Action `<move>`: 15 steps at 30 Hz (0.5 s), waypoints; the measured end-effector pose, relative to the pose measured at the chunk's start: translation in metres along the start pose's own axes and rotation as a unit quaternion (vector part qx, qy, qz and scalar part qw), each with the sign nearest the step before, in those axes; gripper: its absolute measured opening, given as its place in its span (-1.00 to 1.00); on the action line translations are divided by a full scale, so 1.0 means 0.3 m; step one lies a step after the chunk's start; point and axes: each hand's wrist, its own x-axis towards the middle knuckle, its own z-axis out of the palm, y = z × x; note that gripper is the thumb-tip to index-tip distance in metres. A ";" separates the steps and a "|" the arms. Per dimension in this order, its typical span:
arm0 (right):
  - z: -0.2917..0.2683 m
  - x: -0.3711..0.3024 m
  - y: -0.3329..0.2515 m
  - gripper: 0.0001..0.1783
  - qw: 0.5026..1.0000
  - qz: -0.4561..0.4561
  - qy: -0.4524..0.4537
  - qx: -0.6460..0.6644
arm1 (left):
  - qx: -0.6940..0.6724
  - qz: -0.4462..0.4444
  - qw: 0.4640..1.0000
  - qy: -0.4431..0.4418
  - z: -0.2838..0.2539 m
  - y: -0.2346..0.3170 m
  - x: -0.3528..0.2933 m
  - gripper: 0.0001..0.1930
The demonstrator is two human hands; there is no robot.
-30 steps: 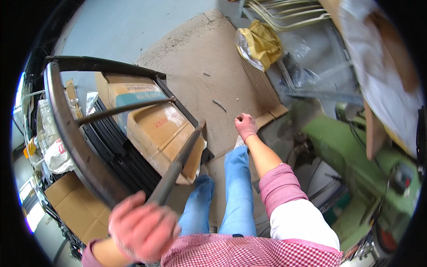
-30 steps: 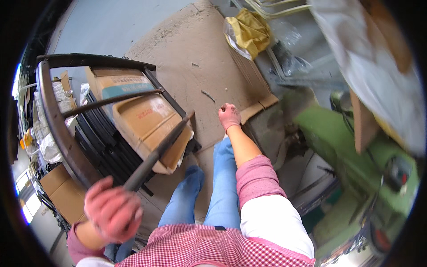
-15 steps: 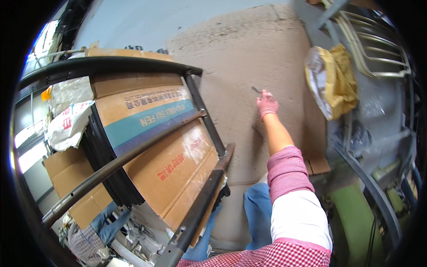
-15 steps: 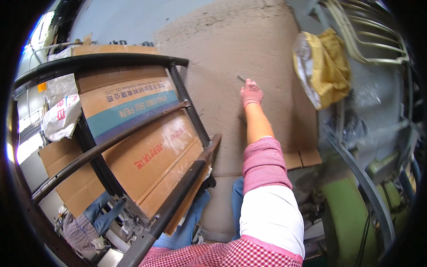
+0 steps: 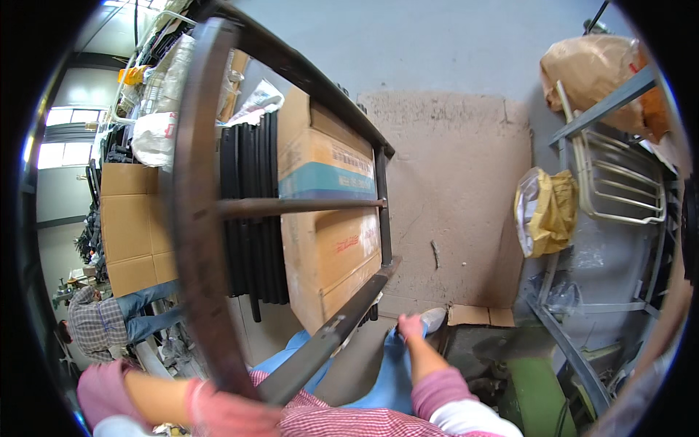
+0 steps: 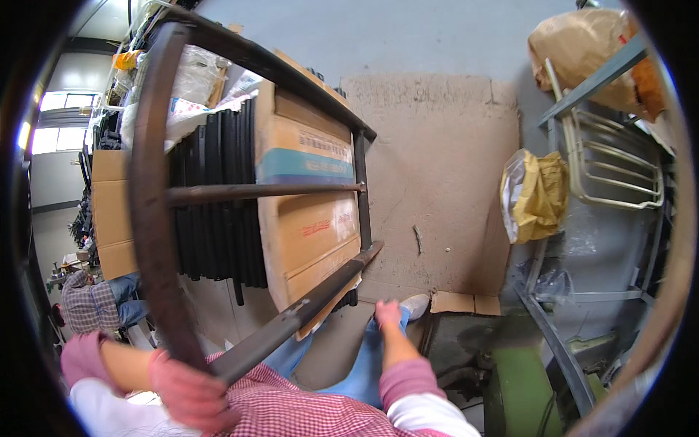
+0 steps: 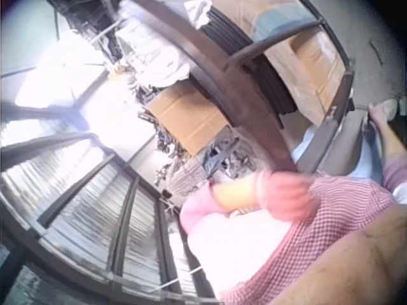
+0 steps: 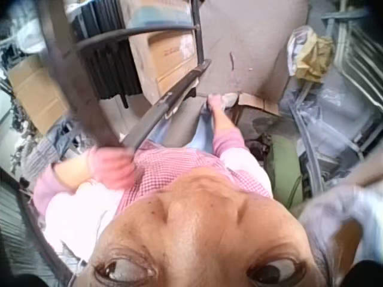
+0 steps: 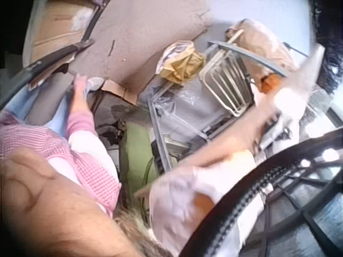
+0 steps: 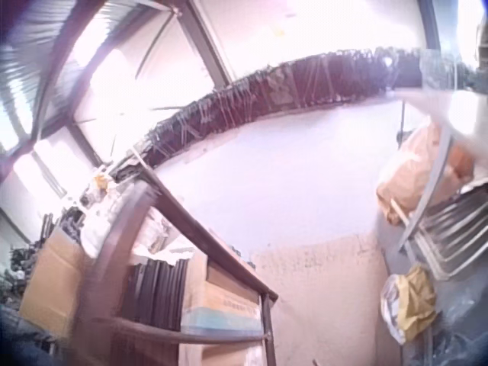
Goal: The person assembles metal components by hand, inserting small parts into larger pieces and using a machine to press them together. They handle multiple parts, place them on a table, and use a green machine to secure the assembly.
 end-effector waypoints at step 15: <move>-0.996 -2.503 -0.233 -0.76 0.747 -0.348 0.563 0.067 | 0.109 -0.183 0.954 0.210 -0.106 0.269 0.081 -0.88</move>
